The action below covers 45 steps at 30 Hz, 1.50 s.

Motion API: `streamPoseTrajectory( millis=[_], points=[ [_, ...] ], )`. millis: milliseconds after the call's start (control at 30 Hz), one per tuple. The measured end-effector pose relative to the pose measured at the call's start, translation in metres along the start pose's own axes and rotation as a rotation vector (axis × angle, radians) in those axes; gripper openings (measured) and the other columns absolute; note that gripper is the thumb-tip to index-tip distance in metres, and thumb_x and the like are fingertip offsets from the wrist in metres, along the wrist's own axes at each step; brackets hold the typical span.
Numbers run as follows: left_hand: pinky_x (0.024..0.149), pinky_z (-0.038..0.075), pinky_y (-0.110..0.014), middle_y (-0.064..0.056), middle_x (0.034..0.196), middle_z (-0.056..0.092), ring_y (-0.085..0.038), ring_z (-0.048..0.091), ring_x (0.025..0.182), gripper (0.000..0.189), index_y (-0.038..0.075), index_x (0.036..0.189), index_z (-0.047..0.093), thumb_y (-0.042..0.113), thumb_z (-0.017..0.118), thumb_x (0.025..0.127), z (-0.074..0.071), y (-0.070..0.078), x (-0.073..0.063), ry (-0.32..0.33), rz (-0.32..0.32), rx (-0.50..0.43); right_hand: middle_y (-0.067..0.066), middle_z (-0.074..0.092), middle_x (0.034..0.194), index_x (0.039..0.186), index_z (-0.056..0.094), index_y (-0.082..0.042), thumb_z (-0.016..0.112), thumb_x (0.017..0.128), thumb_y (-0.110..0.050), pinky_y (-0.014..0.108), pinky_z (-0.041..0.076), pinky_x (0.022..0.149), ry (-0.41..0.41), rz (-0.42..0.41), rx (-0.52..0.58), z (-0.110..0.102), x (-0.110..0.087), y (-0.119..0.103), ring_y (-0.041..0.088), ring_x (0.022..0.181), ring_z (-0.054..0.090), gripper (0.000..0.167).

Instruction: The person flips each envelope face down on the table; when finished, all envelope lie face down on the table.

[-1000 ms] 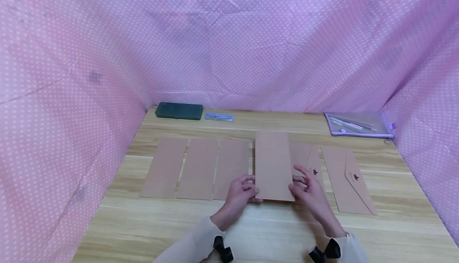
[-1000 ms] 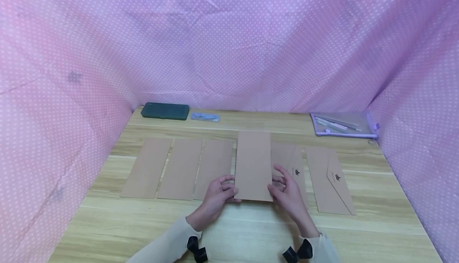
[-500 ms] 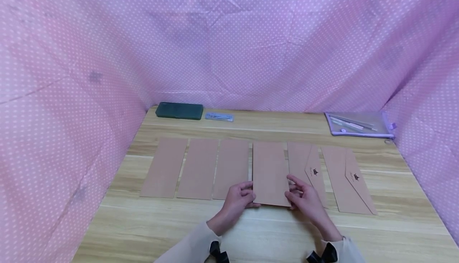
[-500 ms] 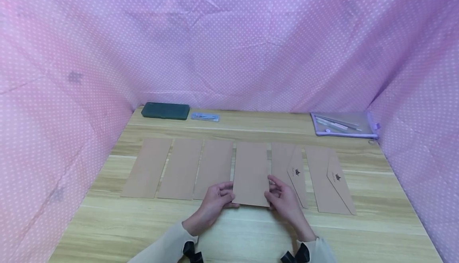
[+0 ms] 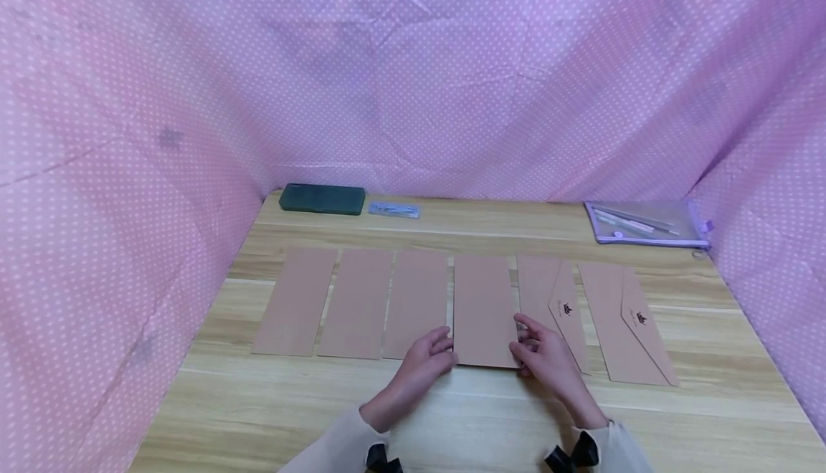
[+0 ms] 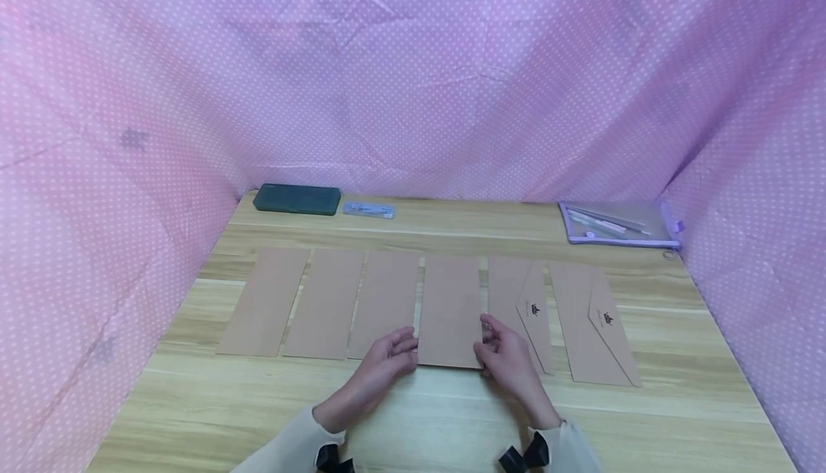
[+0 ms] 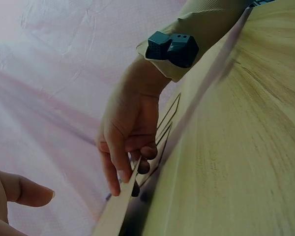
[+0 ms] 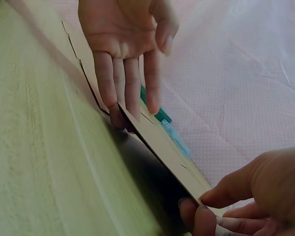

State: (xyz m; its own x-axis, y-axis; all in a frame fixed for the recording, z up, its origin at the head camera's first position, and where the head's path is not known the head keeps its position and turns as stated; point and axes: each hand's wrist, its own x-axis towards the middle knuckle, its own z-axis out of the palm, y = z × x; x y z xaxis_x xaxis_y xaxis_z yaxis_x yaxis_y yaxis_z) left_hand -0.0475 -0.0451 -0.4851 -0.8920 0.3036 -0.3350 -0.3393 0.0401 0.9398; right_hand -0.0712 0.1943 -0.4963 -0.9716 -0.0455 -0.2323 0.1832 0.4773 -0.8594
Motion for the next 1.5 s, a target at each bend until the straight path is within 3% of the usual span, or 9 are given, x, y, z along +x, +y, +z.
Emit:
streamPoseTrajectory(
  millis=[167, 300, 567, 800, 1000, 1200, 1367, 1500],
  points=[
    [0.118, 0.036, -0.056, -0.038, 0.154, 0.033, -0.05, 0.037, 0.143, 0.073, -0.014, 0.151, 0.023, 0.009, 0.056, 0.091, 0.0, 0.006, -0.005, -0.04, 0.025, 0.027, 0.018, 0.069, 0.096, 0.14, 0.052, 0.006, 0.066, 0.087, 0.003, 0.024, 0.052, 0.047, 0.025, -0.053, -0.069, 0.003, 0.001, -0.001, 0.007, 0.053, 0.057, 0.054],
    [0.118, 0.033, -0.058, -0.038, 0.155, 0.03, -0.052, 0.036, 0.143, 0.075, -0.013, 0.152, 0.022, 0.01, 0.057, 0.09, 0.001, 0.008, -0.007, -0.05, 0.024, 0.035, 0.017, 0.071, 0.096, 0.14, 0.053, 0.004, 0.066, 0.088, -0.001, 0.022, 0.049, 0.048, 0.036, -0.07, -0.157, 0.004, 0.001, -0.005, 0.006, 0.054, 0.056, 0.054],
    [0.118, 0.032, -0.059, -0.039, 0.155, 0.029, -0.053, 0.035, 0.143, 0.076, -0.013, 0.153, 0.021, 0.011, 0.057, 0.091, 0.0, 0.011, -0.009, -0.059, 0.021, 0.057, 0.012, 0.075, 0.095, 0.142, 0.051, 0.002, 0.067, 0.089, -0.011, 0.025, 0.052, 0.071, 0.029, -0.1, -0.33, 0.004, -0.004, -0.015, 0.005, 0.056, 0.059, 0.056],
    [0.118, 0.032, -0.06, -0.035, 0.159, 0.025, -0.052, 0.032, 0.145, 0.077, -0.011, 0.154, 0.018, 0.014, 0.057, 0.093, -0.001, 0.016, -0.013, -0.084, 0.011, 0.107, 0.011, 0.074, 0.098, 0.141, 0.051, 0.003, 0.069, 0.088, -0.014, 0.035, 0.055, 0.076, 0.04, -0.136, -0.417, 0.004, -0.007, -0.017, 0.009, 0.07, 0.06, 0.058],
    [0.118, 0.032, -0.058, -0.032, 0.161, 0.024, -0.05, 0.032, 0.146, 0.081, -0.008, 0.156, 0.018, 0.019, 0.058, 0.091, -0.001, 0.016, -0.015, -0.108, 0.01, 0.165, 0.014, 0.074, 0.102, 0.14, 0.05, 0.006, 0.068, 0.089, -0.013, 0.041, 0.058, 0.082, 0.038, -0.145, -0.408, 0.002, -0.008, -0.016, 0.015, 0.078, 0.07, 0.057],
    [0.118, 0.032, -0.059, -0.035, 0.159, 0.025, -0.051, 0.032, 0.146, 0.076, -0.008, 0.155, 0.02, 0.017, 0.057, 0.093, -0.002, 0.017, -0.016, -0.116, 0.025, 0.18, 0.014, 0.075, 0.101, 0.138, 0.051, 0.008, 0.07, 0.088, -0.009, 0.036, 0.059, 0.078, 0.011, -0.155, -0.366, -0.001, -0.009, -0.018, 0.016, 0.078, 0.072, 0.056],
    [0.119, 0.033, -0.056, -0.029, 0.161, 0.029, -0.046, 0.033, 0.147, 0.074, -0.006, 0.155, 0.024, 0.019, 0.056, 0.093, -0.002, 0.019, -0.015, -0.099, 0.053, 0.227, 0.021, 0.073, 0.107, 0.14, 0.048, 0.01, 0.069, 0.09, -0.007, 0.027, 0.059, 0.07, -0.022, -0.156, -0.296, -0.018, -0.008, -0.013, 0.022, 0.083, 0.074, 0.057],
    [0.116, 0.037, -0.057, -0.032, 0.156, 0.037, -0.047, 0.039, 0.143, 0.07, -0.003, 0.153, 0.03, 0.021, 0.057, 0.093, 0.002, 0.022, -0.012, -0.087, 0.088, 0.265, 0.023, 0.073, 0.107, 0.137, 0.051, 0.009, 0.069, 0.09, -0.009, 0.026, 0.059, 0.067, 0.01, -0.188, -0.322, -0.037, -0.006, -0.009, 0.025, 0.084, 0.074, 0.053]
  ],
)
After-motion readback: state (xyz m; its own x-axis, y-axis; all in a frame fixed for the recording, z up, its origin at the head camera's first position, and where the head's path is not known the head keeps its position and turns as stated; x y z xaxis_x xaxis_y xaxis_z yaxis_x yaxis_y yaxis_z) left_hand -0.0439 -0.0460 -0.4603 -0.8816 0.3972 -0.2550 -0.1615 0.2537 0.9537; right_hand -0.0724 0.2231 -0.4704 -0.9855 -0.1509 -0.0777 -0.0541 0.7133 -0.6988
